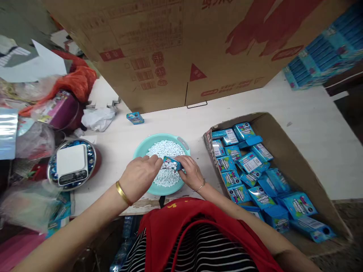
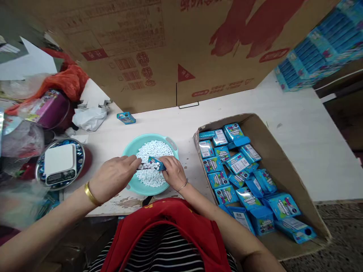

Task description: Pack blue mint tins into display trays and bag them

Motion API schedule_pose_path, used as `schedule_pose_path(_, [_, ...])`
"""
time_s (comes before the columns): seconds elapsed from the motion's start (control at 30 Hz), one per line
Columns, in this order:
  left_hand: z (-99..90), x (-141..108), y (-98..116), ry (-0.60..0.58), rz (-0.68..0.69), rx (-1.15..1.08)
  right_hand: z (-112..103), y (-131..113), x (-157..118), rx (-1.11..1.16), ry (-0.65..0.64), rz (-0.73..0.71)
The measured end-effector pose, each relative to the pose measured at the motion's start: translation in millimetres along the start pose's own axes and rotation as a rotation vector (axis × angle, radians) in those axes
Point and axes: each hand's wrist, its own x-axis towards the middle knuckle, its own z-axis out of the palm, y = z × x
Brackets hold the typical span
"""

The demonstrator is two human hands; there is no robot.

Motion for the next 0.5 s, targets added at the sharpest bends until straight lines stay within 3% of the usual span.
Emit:
schedule_pose_path(0.13, [-23.2, -8, 12, -0.006, 0.014, 0.062, 3, 1, -1, 0.022, 0.019, -0.007])
schedule_pose_path(0.23, [-10.6, -10, -4, 0.05, -0.007, 0.028, 1, 5, -3, 0.034, 0.027, 0.014])
schedule_pose_path(0.3, [20.9, -7, -24, 0.078, -0.074, -0.032, -3, 8, -5, 0.045, 0.039, 0.036])
schedule_pose_path(0.4, [96.3, 8, -52, -0.004, -0.181, -0.191, -13, 13, -8, 0.055, 0.069, 0.095])
schedule_pose_path(0.5, [172.7, 31, -54, -0.087, -0.203, -0.435, -25, 18, -12, 0.041, 0.099, 0.156])
